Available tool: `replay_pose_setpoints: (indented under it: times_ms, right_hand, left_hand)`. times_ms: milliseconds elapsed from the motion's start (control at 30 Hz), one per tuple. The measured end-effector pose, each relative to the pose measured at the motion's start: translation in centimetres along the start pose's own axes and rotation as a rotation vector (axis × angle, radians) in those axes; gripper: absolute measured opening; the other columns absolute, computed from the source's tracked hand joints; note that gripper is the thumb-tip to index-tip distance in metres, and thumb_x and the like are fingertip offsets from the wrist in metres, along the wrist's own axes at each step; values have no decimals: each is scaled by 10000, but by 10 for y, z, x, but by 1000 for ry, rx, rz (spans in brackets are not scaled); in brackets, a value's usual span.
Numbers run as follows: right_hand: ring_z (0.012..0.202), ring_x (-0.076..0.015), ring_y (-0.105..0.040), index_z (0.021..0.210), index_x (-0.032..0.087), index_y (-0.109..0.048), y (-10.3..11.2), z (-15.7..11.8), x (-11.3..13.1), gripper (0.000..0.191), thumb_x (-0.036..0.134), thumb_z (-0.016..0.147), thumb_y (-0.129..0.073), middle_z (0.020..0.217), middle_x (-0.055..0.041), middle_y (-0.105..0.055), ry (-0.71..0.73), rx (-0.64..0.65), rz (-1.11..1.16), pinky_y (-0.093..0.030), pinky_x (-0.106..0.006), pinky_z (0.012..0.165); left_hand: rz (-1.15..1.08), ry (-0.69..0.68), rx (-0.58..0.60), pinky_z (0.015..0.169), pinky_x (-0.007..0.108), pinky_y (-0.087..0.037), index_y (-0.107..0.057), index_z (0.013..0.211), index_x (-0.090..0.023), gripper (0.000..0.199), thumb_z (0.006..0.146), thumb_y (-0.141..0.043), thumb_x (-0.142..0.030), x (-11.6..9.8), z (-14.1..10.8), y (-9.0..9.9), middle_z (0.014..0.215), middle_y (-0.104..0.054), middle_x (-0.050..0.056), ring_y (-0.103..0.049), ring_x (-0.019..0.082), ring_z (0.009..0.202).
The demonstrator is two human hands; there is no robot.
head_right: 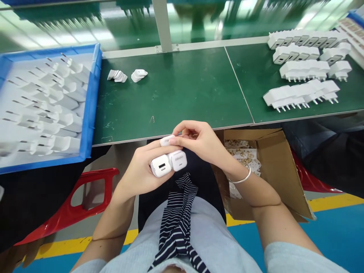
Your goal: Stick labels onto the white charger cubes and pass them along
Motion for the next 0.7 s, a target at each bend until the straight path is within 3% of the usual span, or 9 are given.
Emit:
replay_pose_setpoints:
  times_ms: [167, 333, 400, 533, 700]
  right_hand:
    - [684, -135, -582, 749, 204, -756, 14, 0, 4, 98, 247, 781, -838, 750, -2, -676, 168, -227, -89, -431, -269, 566]
    - [576, -115, -618, 832, 214, -703, 30, -11, 18, 68, 199, 887, -740, 697, 21, -688, 192, -339, -56, -486, -246, 515]
    - [488, -99, -588, 886, 220, -682, 26, -21, 26, 49, 209, 931, -696, 641, 37, -674, 159, -281, -15, -462, -226, 446]
    - [414, -69, -546, 943, 221, -662, -6, -40, 32, 20, 215, 953, -678, 577, 64, -648, 56, -51, 4, -427, -184, 398]
    - [399, -63, -527, 999, 215, -645, -27, -43, 23, 65, 258, 960, -676, 558, 73, -633, -6, 14, 73, -401, -167, 380]
  left_hand:
    - [-18, 71, -42, 834, 254, -609, -723, 1117, -186, 409, 740, -693, -29, 3, -3, -2, 1109, -747, 60, -741, 172, 966]
    - [1, 59, -113, 1062, 317, -561, -710, 1162, -141, 406, 770, -695, -38, 11, -4, 1, 1296, -720, 118, -693, 213, 1205]
    - [16, 42, -131, 1089, 311, -547, -708, 1168, -129, 412, 770, -692, -24, 13, -4, 2, 1296, -720, 125, -684, 207, 1226]
    - [33, 39, -157, 1074, 313, -562, -704, 1181, -131, 391, 795, -723, -71, 15, -4, 3, 1311, -711, 133, -686, 212, 1228]
    - [55, 46, -180, 1041, 329, -587, -704, 1147, -157, 313, 837, -708, -119, 14, -4, 2, 1336, -700, 125, -679, 223, 1241]
Point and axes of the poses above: each hand's wrist, its own z-axis towards the middle knuckle, its own y-axis out of the back of the hand, x = y × z, the point moved 7 cm from there along z, towards the middle knuckle
